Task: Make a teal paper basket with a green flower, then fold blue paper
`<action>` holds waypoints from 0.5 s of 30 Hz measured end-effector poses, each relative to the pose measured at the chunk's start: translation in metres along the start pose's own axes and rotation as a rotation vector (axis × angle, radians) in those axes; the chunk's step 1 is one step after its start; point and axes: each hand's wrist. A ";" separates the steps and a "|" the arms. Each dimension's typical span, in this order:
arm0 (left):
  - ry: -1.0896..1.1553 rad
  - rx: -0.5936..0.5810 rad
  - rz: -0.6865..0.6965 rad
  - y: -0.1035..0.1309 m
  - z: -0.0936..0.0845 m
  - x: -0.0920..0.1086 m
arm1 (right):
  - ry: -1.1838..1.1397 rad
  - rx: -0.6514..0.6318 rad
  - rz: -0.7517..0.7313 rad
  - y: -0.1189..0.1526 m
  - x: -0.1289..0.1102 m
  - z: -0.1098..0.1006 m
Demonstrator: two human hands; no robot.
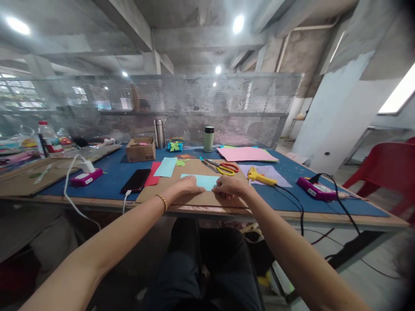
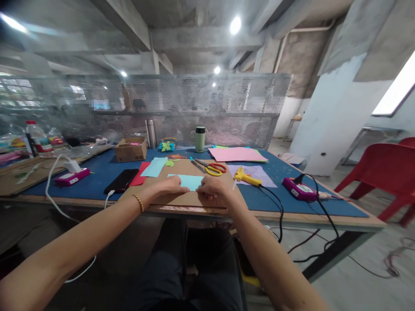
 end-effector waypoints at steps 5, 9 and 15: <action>0.028 -0.054 -0.026 -0.006 -0.003 -0.008 | 0.007 0.004 -0.011 -0.002 0.002 0.001; 0.044 -0.062 -0.048 -0.002 -0.006 -0.006 | 0.007 0.007 -0.019 -0.004 0.005 0.002; 0.064 -0.092 -0.078 0.008 -0.010 -0.012 | 0.011 0.010 -0.042 -0.006 0.008 0.003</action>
Point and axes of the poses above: each hand's wrist, its own y-axis away from the middle knuckle, its own z-axis out of the palm, x = y × z, and after that the axes turned 8 degrees about -y, right-handed
